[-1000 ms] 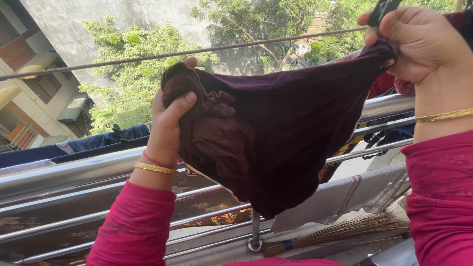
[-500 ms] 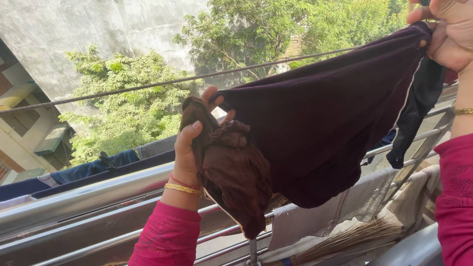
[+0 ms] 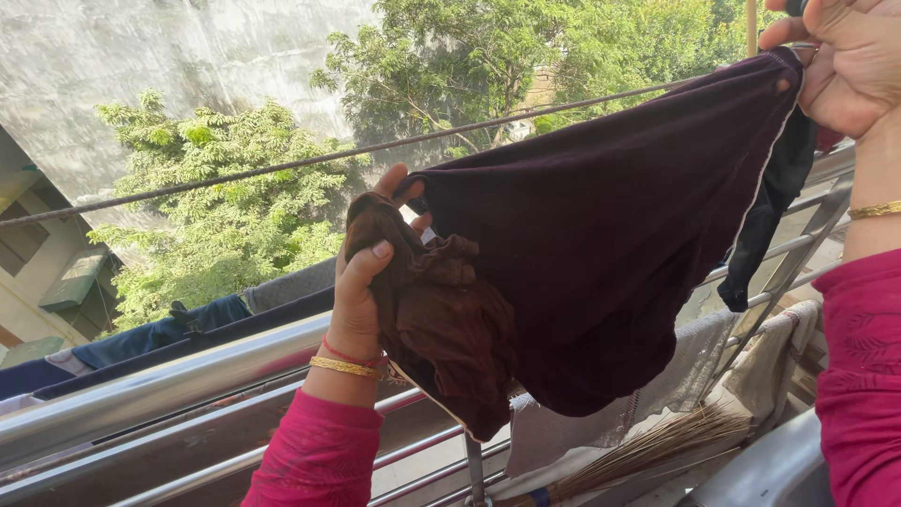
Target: The person removes wet clothes from a washing machine and hangs them on a balcony railing using clothespins. They handle various garments including pants, shirts, and small items, securing them to the railing to dry.
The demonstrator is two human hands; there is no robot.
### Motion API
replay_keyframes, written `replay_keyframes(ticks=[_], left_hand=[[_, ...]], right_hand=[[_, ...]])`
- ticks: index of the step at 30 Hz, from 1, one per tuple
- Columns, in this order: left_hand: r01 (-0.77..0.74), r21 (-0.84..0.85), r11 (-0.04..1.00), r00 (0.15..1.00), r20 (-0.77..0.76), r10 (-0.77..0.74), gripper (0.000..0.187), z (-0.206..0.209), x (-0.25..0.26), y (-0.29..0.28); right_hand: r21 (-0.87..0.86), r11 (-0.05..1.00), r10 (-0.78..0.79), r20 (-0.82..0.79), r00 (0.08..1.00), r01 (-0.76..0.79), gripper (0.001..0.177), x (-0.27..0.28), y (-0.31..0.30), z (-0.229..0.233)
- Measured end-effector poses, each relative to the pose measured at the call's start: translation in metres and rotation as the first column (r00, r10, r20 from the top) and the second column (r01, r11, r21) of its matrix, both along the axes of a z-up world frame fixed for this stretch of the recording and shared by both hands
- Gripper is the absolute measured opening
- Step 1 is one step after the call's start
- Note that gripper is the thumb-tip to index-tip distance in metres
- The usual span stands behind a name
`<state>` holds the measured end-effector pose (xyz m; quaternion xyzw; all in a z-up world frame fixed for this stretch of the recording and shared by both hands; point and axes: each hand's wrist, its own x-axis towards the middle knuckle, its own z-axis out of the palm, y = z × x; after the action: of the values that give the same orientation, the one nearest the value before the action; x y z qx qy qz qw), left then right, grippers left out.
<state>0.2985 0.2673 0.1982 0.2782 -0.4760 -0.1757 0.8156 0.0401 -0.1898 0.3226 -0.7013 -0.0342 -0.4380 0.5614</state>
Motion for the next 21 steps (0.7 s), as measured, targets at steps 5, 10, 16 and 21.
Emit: replay_keyframes(ticks=[5,10,16,21], left_hand=[[0.044,0.042,0.998,0.999,-0.029,-0.043,0.089,0.001,-0.003,0.001],[0.018,0.132,0.991,0.998,0.062,-0.026,0.082,0.0,0.006,-0.001],[-0.109,0.296,0.949,0.99,-0.059,0.132,0.047,0.043,0.034,0.016],[-0.25,0.021,0.968,0.968,0.04,0.249,0.035,0.112,0.049,0.037]], right_hand=[[-0.004,1.0,-0.026,-0.019,0.999,0.026,0.02,0.001,0.005,0.001],[-0.091,0.996,0.011,0.007,1.0,-0.011,0.019,0.003,0.015,0.006],[0.04,0.999,0.007,-0.075,0.997,-0.004,0.027,-0.003,0.028,0.018],[-0.02,0.998,0.051,-0.041,0.998,-0.052,0.018,0.018,0.008,0.032]])
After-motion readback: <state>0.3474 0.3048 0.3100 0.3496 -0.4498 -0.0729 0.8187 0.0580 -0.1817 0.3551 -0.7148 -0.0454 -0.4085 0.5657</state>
